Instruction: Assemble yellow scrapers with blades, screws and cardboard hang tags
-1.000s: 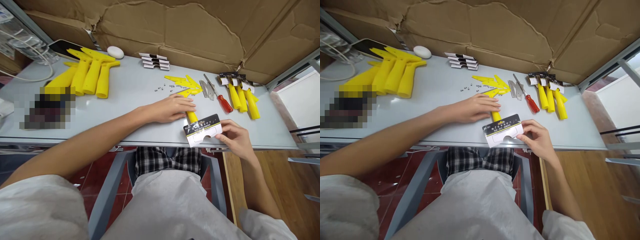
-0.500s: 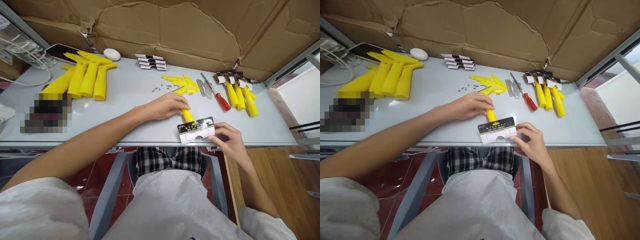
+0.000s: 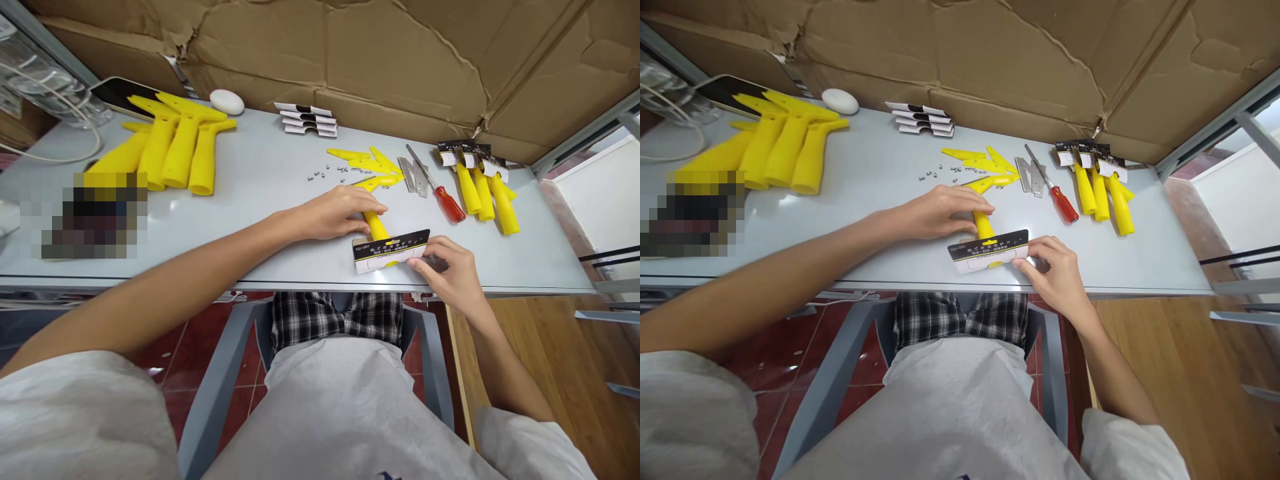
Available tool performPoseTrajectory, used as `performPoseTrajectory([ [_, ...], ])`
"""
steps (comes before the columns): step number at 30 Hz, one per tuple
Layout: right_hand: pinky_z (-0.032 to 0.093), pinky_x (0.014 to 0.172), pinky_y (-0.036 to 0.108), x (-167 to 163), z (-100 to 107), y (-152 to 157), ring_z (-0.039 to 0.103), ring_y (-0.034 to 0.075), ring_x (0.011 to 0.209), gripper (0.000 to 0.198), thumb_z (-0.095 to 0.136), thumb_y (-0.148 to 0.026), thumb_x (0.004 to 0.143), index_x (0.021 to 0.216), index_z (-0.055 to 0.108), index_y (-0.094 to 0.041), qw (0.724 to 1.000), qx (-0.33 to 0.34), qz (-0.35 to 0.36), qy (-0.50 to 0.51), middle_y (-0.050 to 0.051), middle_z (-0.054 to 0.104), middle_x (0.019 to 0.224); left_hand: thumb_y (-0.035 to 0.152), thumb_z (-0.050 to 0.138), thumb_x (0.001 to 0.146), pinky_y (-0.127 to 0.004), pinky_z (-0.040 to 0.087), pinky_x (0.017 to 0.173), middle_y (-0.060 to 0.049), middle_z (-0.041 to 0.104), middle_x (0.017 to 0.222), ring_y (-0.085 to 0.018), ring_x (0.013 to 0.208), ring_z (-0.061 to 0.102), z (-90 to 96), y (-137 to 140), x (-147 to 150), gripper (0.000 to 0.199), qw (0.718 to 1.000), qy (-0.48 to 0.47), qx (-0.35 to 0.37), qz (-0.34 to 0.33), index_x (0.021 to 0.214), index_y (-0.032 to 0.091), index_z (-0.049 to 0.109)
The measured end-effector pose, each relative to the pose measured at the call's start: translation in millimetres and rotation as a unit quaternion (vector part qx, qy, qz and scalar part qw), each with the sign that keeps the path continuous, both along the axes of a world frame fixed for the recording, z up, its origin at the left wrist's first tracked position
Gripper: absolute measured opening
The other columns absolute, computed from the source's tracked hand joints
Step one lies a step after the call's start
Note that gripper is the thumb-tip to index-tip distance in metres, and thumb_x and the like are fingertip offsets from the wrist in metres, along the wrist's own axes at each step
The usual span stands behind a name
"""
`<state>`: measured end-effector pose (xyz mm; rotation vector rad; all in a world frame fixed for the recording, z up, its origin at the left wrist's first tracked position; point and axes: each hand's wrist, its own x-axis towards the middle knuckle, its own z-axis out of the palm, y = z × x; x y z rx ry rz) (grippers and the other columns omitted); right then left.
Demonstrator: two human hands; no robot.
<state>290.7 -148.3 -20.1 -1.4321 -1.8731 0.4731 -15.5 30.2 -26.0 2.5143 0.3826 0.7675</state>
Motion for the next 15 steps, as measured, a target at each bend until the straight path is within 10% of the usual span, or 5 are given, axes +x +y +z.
performPoseTrajectory([
  [15, 0.052, 0.094, 0.033, -13, 8, 4, 0.074, 0.013, 0.101, 0.069, 0.072, -0.082, 0.111, 0.092, 0.085, -0.017, 0.999, -0.037, -0.024, -0.017, 0.008, 0.081, 0.109, 0.022, 0.085, 0.105, -0.046, 0.069, 0.118, -0.009, 0.096, 0.124, -0.029, 0.127, 0.091, 3.7, -1, 2, 0.019, 0.997, -0.019, -0.050, -0.049, 0.119, 0.029, 0.095],
])
